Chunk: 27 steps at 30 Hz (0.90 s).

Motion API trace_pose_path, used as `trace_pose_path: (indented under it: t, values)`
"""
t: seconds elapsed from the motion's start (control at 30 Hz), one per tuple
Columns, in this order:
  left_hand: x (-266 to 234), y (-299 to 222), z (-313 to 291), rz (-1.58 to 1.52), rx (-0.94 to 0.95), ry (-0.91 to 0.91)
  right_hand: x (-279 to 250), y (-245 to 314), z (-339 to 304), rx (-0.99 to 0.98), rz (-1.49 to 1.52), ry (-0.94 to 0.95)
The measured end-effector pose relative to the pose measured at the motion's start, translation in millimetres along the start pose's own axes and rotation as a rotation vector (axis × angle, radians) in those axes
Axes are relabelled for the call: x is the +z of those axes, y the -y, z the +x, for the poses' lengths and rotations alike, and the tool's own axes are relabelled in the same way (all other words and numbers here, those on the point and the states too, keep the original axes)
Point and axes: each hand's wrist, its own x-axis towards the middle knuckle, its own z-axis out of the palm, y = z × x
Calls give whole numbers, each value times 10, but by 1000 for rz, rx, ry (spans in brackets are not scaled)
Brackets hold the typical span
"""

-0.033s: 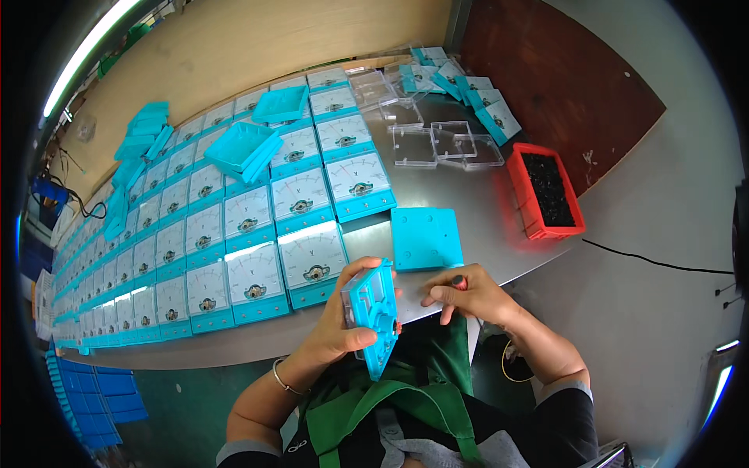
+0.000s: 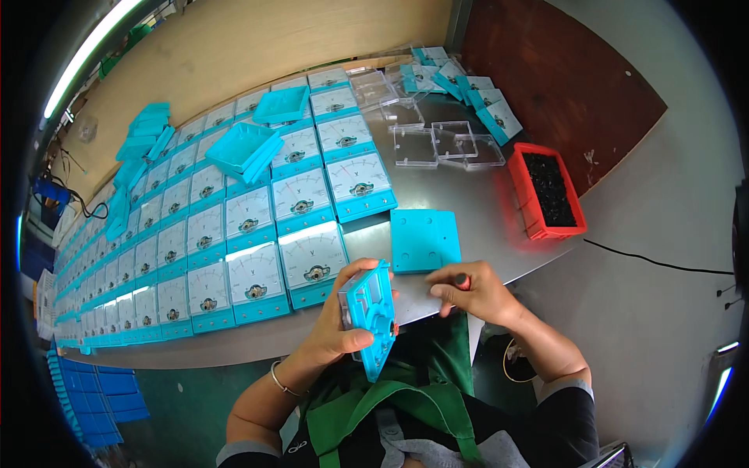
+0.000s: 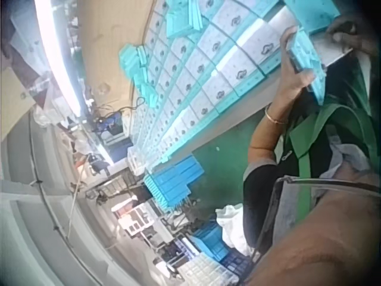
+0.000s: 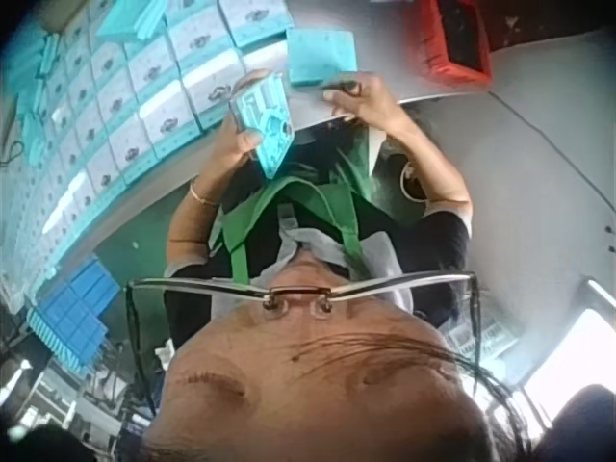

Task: The person assembles small teal-colored electrical boxes by inserting clear plastic covers and securing them with screws. They repeatedly pick up a box, place a cover, retrieve screws from a red bin, and tighten them with a screwdriver before stacking the finished units.

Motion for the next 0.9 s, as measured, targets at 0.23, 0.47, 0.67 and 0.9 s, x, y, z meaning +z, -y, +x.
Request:
trace_pose_path:
  t: [0.23,0.47,0.67,0.9]
  values:
    - [36,-102,-62,81,-10,-61,-128,-30,397,-301,-838,-200]
    - [118,-99,-11,78,83,-200,300,268,35,-138,454,-14]
    - [28,25,26,45,237,-205,552,209,81,-150,519,17]
    - [107,21,10,152,206,-198,506,272,-40,-106,512,99]
